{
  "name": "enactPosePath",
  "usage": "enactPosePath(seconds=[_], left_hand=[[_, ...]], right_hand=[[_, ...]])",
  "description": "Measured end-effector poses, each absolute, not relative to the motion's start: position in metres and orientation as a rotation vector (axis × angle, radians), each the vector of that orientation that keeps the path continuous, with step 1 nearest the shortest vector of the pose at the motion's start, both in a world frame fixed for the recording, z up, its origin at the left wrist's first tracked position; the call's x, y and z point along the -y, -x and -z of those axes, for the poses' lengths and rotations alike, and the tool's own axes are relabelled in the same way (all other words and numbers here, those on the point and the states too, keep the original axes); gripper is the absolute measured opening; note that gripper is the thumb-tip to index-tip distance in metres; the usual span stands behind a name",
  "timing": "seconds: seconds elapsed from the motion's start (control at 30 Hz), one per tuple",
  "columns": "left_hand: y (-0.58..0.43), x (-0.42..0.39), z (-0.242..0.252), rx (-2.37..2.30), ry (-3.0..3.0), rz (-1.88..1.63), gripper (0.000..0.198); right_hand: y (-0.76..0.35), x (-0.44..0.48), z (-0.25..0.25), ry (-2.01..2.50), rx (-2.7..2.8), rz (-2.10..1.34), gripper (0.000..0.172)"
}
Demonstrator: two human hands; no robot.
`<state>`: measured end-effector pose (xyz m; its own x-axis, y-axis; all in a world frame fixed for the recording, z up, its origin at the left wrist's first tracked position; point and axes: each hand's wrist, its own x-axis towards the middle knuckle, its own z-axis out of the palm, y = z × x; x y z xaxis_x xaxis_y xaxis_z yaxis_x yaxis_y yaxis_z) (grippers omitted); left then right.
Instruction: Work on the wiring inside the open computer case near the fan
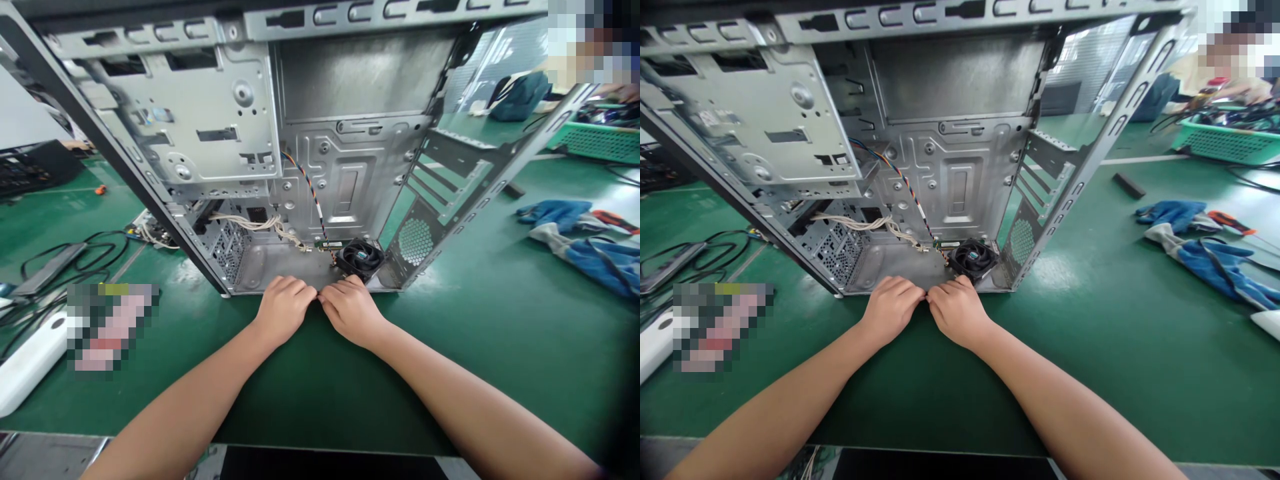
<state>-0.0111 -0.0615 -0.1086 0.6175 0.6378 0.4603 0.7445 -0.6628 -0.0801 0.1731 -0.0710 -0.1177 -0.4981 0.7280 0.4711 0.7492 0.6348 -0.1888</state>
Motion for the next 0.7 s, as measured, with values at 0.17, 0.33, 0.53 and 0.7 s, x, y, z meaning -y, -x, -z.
enactPosePath(seconds=[0.17, 0.33, 0.53, 0.7], left_hand=[[0.0111, 0.0615, 0.1084, 1.13, 2.576, 0.568, 0.025], [0.0121, 0.0609, 0.1093, 1.146, 2.608, 0.642, 0.023], [0.012, 0.0609, 0.1107, 1.187, 2.613, 0.706, 0.021], [0.012, 0.0605, 0.11, 1.181, 2.607, 0.676, 0.022]], right_hand=[[-0.1735, 0.0705, 0.1221, 1.172, 2.342, 0.045, 0.024], [-0.1738, 0.0696, 0.1225, 1.176, 2.35, 0.044, 0.025], [-0.1735, 0.0701, 0.1195, 1.172, 2.351, 0.054, 0.027], [-0.1733, 0.0708, 0.1196, 1.17, 2.35, 0.06, 0.027]])
